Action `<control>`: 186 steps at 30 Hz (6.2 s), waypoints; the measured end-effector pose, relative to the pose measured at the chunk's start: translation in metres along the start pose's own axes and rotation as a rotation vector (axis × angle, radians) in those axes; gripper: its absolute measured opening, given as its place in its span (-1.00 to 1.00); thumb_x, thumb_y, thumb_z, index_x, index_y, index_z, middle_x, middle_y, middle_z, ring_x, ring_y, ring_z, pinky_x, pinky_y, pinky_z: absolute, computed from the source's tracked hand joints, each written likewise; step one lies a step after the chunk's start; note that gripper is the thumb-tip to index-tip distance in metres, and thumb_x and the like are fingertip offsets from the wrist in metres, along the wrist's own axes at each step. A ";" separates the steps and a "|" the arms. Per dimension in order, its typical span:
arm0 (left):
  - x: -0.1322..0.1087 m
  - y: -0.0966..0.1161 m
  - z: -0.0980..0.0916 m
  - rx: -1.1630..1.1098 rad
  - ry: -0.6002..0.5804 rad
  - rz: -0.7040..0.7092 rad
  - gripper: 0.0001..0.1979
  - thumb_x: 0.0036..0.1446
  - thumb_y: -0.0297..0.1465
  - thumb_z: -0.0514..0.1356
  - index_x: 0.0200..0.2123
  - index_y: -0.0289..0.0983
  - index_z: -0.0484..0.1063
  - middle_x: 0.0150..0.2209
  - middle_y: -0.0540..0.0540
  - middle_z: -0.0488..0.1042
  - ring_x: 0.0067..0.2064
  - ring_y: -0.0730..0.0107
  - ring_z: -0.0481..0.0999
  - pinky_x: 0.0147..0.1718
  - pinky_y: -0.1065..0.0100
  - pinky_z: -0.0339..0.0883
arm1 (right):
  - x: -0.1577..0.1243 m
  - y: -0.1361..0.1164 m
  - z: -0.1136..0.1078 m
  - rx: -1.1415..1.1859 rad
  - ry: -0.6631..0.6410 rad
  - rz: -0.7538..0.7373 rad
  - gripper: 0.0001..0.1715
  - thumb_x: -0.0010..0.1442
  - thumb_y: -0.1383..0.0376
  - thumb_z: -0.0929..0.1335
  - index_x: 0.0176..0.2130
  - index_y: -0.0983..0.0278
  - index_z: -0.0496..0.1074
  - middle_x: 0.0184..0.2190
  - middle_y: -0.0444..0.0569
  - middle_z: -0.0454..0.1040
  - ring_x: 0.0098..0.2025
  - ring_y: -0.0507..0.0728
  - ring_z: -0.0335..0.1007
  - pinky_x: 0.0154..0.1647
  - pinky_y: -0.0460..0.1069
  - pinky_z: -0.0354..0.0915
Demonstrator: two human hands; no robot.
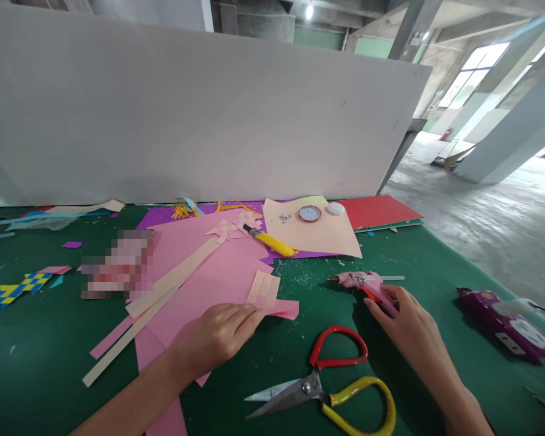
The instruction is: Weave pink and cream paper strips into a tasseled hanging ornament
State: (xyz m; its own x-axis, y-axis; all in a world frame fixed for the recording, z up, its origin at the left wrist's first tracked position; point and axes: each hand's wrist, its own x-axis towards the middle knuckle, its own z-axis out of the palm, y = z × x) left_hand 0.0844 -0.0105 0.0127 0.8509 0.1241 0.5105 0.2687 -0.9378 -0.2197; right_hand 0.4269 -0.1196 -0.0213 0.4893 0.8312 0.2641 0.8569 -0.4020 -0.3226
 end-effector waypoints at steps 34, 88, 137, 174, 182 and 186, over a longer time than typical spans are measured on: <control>0.031 0.002 0.013 0.010 -0.193 -0.053 -0.82 0.26 -0.46 0.01 -0.14 -0.33 0.36 -0.45 -0.04 0.48 -0.42 0.34 0.48 -0.45 0.32 0.31 | 0.000 -0.001 0.000 -0.012 -0.009 0.023 -0.50 0.13 -0.09 0.23 -0.12 0.21 0.27 -0.19 0.01 0.46 -0.23 0.24 0.41 -0.31 0.04 0.25; 0.006 0.005 0.009 -0.570 -0.170 -0.769 -0.90 0.14 -0.45 0.05 -0.45 -0.23 0.23 -0.46 0.03 0.38 -0.44 0.43 0.38 -0.53 0.44 0.18 | -0.022 -0.114 -0.024 -0.132 0.013 -0.628 -0.73 0.29 0.23 0.18 -0.07 0.29 0.29 -0.20 0.11 0.40 -0.16 0.22 0.37 -0.30 0.07 0.39; 0.039 0.023 0.002 -0.393 -0.359 -0.820 -0.85 0.07 -0.51 0.13 -0.25 -0.24 0.26 -0.24 -0.10 0.45 -0.18 0.20 0.45 -0.22 0.18 0.36 | -0.007 0.000 -0.041 0.054 0.035 0.174 -0.21 0.02 -0.22 0.21 0.08 0.18 0.22 -0.32 -0.04 0.50 -0.38 0.24 0.43 -0.42 0.03 0.20; 0.039 0.026 0.001 -0.296 -0.391 -0.676 -0.86 0.20 -0.34 0.11 -0.18 -0.26 0.31 -0.21 -0.12 0.46 -0.17 0.20 0.47 -0.25 0.20 0.40 | -0.009 -0.007 -0.045 0.058 0.002 0.158 -0.22 0.04 -0.20 0.20 0.09 0.19 0.21 -0.31 -0.01 0.50 -0.37 0.26 0.43 -0.44 0.03 0.21; 0.013 0.005 -0.019 -0.193 -0.390 -0.088 -0.71 0.21 -0.52 0.06 0.00 -0.27 0.34 -0.07 -0.16 0.49 -0.03 0.20 0.45 -0.06 0.17 0.36 | -0.008 0.002 -0.041 0.039 0.014 0.143 -0.22 0.03 -0.22 0.19 0.09 0.15 0.20 -0.32 -0.03 0.50 -0.39 0.25 0.43 -0.45 0.03 0.21; 0.013 0.004 -0.013 0.022 -0.300 0.170 -0.70 0.17 -0.67 0.02 -0.09 -0.37 0.40 -0.19 -0.20 0.55 -0.15 0.24 0.53 -0.21 0.27 0.44 | -0.009 0.001 -0.040 0.033 0.021 0.122 -0.22 0.06 -0.20 0.20 0.10 0.20 0.20 -0.32 -0.01 0.50 -0.40 0.25 0.43 -0.47 0.02 0.20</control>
State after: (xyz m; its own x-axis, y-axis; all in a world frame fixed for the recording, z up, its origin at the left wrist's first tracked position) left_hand 0.0907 -0.0166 0.0294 0.9784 0.0594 0.1980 0.1183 -0.9464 -0.3005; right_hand 0.4293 -0.1427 0.0122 0.5934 0.7683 0.2401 0.7850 -0.4864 -0.3836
